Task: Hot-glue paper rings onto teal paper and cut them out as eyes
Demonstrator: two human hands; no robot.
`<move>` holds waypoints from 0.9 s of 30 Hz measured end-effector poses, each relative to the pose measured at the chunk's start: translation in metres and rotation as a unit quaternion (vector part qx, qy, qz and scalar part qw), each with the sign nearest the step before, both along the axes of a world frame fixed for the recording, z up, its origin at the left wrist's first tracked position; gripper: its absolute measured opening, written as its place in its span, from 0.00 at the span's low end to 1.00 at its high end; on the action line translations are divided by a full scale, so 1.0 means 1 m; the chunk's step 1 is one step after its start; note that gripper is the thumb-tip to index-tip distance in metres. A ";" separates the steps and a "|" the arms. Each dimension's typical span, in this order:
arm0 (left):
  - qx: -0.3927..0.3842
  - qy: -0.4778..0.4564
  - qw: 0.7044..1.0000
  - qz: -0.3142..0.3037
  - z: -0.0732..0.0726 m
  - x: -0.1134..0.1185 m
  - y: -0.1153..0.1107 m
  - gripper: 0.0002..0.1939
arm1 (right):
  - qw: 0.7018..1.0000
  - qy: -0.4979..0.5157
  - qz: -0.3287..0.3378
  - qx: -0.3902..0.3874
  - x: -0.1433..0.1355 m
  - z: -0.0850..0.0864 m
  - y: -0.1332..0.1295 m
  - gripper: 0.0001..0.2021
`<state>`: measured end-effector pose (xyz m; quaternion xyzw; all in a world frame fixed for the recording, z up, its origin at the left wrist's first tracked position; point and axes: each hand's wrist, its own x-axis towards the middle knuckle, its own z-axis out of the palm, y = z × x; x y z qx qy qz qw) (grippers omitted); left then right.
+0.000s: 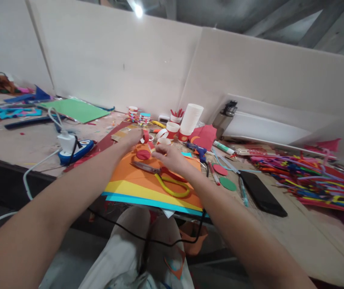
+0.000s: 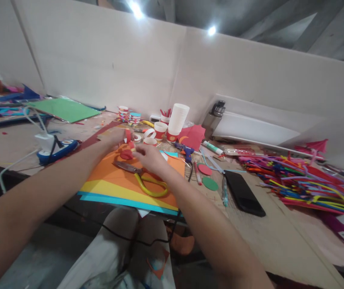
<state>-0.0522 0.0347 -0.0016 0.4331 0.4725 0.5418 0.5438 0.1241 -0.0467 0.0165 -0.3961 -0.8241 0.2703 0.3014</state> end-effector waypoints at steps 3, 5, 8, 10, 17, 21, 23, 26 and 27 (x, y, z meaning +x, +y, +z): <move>-0.012 0.019 1.000 0.003 0.003 0.002 -0.006 0.07 | 0.961 0.189 -0.031 -0.201 0.008 0.003 0.015 0.09; -0.023 0.018 0.999 -0.014 0.005 0.002 -0.010 0.08 | 0.911 0.282 -0.011 -0.302 0.013 0.002 0.019 0.07; -0.030 0.002 0.998 -0.050 0.007 0.000 -0.013 0.11 | 0.874 0.337 0.023 -0.350 0.017 -0.002 0.018 0.06; -0.017 -0.026 0.995 -0.095 0.008 0.001 -0.014 0.13 | 0.868 0.357 0.035 -0.345 0.019 -0.004 0.016 0.08; 0.028 -0.061 0.977 -0.203 0.008 0.007 -0.015 0.12 | 0.954 0.283 -0.030 -0.099 0.021 -0.013 0.028 0.07; 0.042 -0.062 0.972 -0.222 0.010 0.009 -0.022 0.13 | 0.975 0.089 -0.106 0.172 0.026 -0.016 0.029 0.05; 0.050 -0.071 0.968 -0.235 0.012 0.010 -0.026 0.14 | 0.966 0.006 -0.109 0.235 0.027 -0.016 0.027 0.09; 0.060 -0.059 0.966 -0.245 0.012 0.011 -0.027 0.14 | 0.953 -0.083 -0.101 0.275 0.027 -0.015 0.024 0.12; 0.067 -0.052 0.965 -0.249 0.011 0.011 -0.026 0.14 | 0.950 -0.098 -0.095 0.280 0.026 -0.015 0.023 0.12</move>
